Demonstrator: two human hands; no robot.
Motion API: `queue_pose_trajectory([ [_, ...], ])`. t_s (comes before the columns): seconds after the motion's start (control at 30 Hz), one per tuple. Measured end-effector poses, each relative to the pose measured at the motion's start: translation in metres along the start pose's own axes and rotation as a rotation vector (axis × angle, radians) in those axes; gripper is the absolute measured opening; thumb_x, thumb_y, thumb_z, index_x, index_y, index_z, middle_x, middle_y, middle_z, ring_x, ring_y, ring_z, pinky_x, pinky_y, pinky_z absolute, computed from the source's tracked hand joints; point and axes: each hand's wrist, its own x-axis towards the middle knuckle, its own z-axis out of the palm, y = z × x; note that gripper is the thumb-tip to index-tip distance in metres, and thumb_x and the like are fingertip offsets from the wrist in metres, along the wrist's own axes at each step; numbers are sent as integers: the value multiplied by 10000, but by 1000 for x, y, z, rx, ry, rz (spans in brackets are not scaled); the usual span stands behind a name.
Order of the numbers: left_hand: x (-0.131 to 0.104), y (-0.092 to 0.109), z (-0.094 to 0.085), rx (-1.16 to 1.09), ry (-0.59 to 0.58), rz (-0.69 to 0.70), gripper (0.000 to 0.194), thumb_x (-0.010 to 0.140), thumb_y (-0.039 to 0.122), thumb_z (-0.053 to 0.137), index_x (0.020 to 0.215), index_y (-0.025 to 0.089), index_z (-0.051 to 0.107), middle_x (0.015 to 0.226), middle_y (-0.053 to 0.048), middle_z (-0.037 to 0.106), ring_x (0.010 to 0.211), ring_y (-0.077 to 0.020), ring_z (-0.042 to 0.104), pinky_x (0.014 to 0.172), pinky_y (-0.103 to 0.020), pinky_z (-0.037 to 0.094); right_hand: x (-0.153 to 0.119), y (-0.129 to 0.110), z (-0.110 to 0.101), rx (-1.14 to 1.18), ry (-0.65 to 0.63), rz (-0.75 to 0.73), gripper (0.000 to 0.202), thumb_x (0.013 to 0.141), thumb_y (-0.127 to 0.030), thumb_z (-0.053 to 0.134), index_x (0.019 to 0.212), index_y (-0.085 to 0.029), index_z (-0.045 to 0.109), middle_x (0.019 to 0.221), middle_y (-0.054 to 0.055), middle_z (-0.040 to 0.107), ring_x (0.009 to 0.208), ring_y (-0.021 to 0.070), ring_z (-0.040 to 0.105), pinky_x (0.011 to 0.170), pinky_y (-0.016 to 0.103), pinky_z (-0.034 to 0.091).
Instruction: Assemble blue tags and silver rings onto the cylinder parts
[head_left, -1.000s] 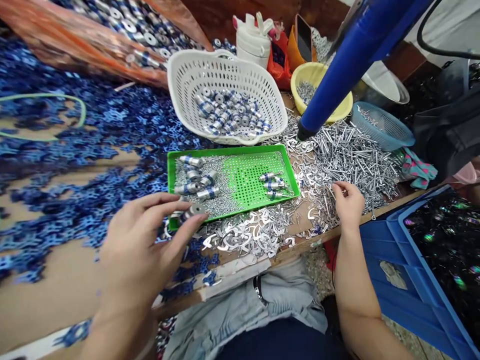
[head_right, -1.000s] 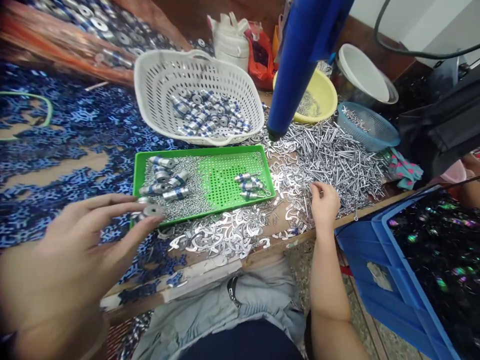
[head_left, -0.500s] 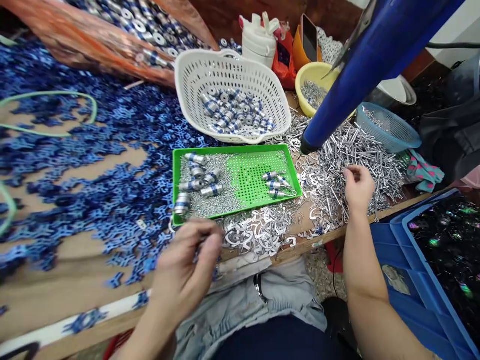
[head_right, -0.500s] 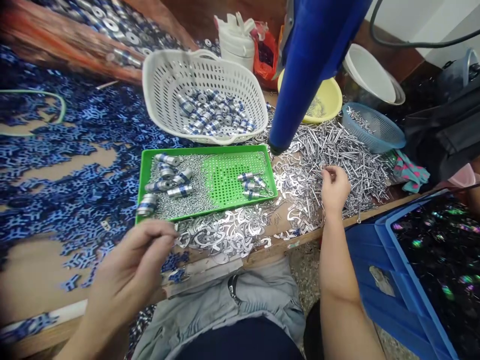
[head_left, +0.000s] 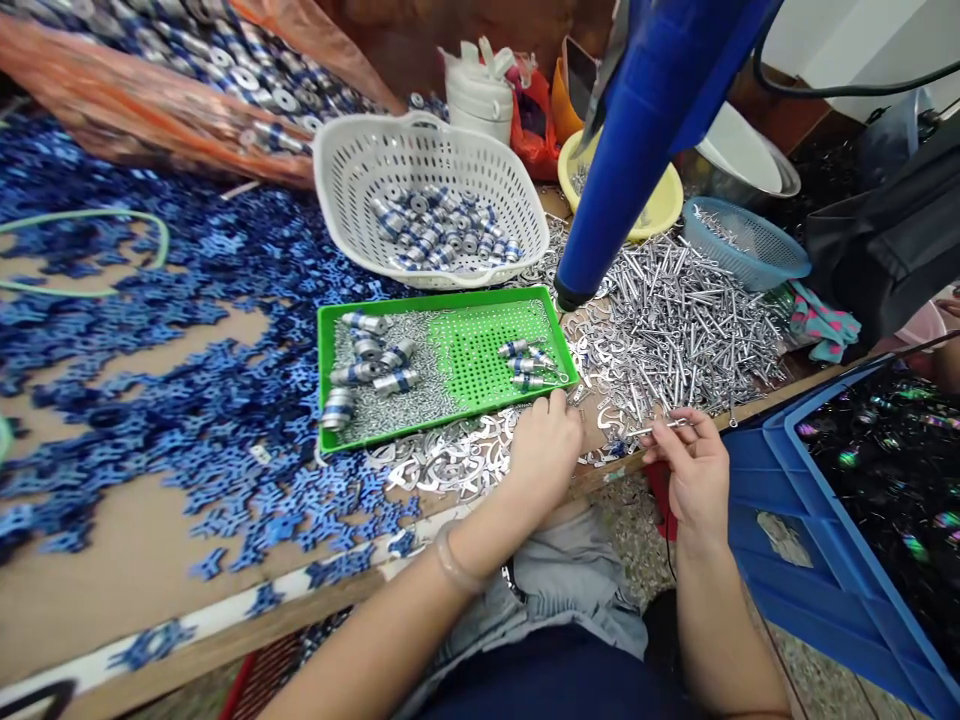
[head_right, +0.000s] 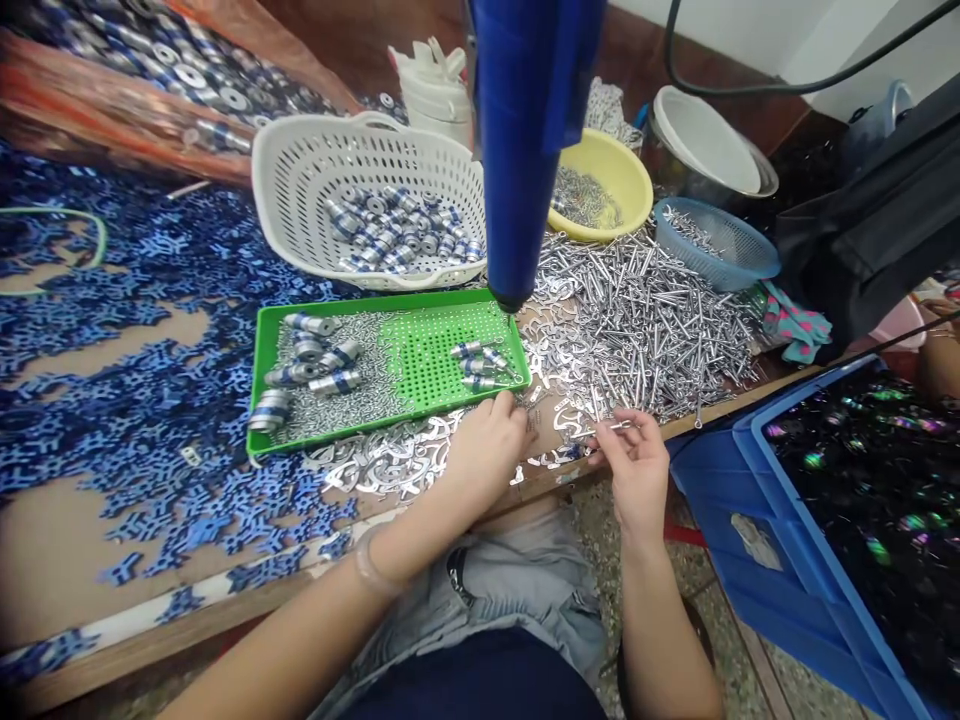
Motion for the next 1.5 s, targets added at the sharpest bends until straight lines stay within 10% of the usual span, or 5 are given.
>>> queue_pose_trajectory([
  [0.47,-64,-12,-29,-183,524,354,64,829,148,555,892,154,560,811,-52,668,703,-166,590,665,-278,461,-39,-3,30,-164,-575,57,192,833,-380,525,832,-193,569,622,-38,449,557,93,398,510,213,312],
  [0.8,-93,-13,-32,-539,413,394,139,866,134,377,811,175,497,702,-38,544,642,-148,496,580,-253,421,-59,-14,37,32,-870,108,324,837,-443,515,640,-185,504,557,-44,387,487,81,312,474,228,255],
  [0.97,-98,-13,-21,-1154,182,-125,337,903,308,303,586,202,346,540,33,338,496,-113,350,471,-241,310,-48,-4,43,-544,-453,-436,221,878,-318,461,740,-193,579,679,15,542,658,136,489,630,258,366],
  [1.13,-102,-22,-24,-1321,60,-323,409,881,408,334,533,194,357,508,43,332,494,-106,339,502,-247,297,-24,16,38,-939,-270,-420,289,848,-322,479,1064,-150,566,894,107,621,817,229,568,753,367,434],
  [1.5,-117,-27,-37,-1597,-96,-259,323,806,501,529,853,182,527,646,37,417,589,-107,380,574,-246,311,-94,-45,67,205,-532,-400,235,855,-176,555,1052,-303,571,952,-27,693,875,123,658,756,255,550],
])
